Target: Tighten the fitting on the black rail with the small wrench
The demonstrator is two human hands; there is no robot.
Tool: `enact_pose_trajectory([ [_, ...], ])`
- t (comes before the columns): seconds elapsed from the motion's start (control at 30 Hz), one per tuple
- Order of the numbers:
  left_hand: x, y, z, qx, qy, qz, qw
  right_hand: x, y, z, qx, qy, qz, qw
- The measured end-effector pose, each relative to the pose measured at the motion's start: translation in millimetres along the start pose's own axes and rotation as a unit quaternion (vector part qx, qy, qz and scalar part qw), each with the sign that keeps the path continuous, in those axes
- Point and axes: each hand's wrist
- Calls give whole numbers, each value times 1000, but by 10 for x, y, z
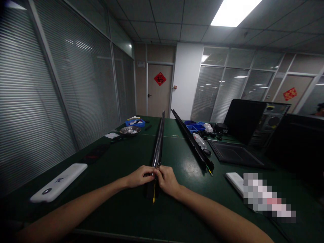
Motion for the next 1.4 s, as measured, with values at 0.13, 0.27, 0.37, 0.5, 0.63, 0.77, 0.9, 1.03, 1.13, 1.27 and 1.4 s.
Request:
enact_pose_trajectory([
  [0.13, -19, -4, -13, 4, -5, 3, 1000, 14, 8, -4, 2, 14, 0, 1000],
  [0.27, 7, -4, -17, 8, -4, 2, 1000, 22, 15, -10, 3, 17, 4, 1000],
  [0.37, 25, -3, -13, 8, -1, 6, 1000, 27, 20, -16, 5, 20, 0, 1000],
  [0.5, 28, -1, -9, 5, 1, 11, 1000, 3, 23, -18, 12, 30, -2, 999],
  [0.63, 30, 5, 0, -1, 5, 13, 1000, -37, 18, -16, 20, 33, -2, 999],
  [0.77, 44, 10, 7, -2, 10, 12, 1000, -28, 9, -18, 13, 43, -6, 999],
  [0.9, 48, 8, 3, 0, 15, 8, 1000, 6, -7, -16, -23, 45, 13, 999],
  [1.03, 37, 2, -5, 2, 16, 7, 1000, 31, -17, -5, -44, 14, 15, 999],
  [1.13, 32, -1, -7, 7, 14, 1, 1000, 51, -11, -1, -41, 0, 10, 999],
  [1.27, 17, -3, -8, 5, -4, 6, 1000, 66, 0, 0, -28, -11, 9, 999],
  [1.4, -9, -6, -15, 5, -7, -2, 1000, 58, -1, 3, -25, -15, 11, 1000],
])
Point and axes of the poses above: each hand's wrist, its own y-axis towards the middle knuckle, its own z-axis out of the palm, x = y × z, and after that the axes turned 10 degrees about y, right-handed
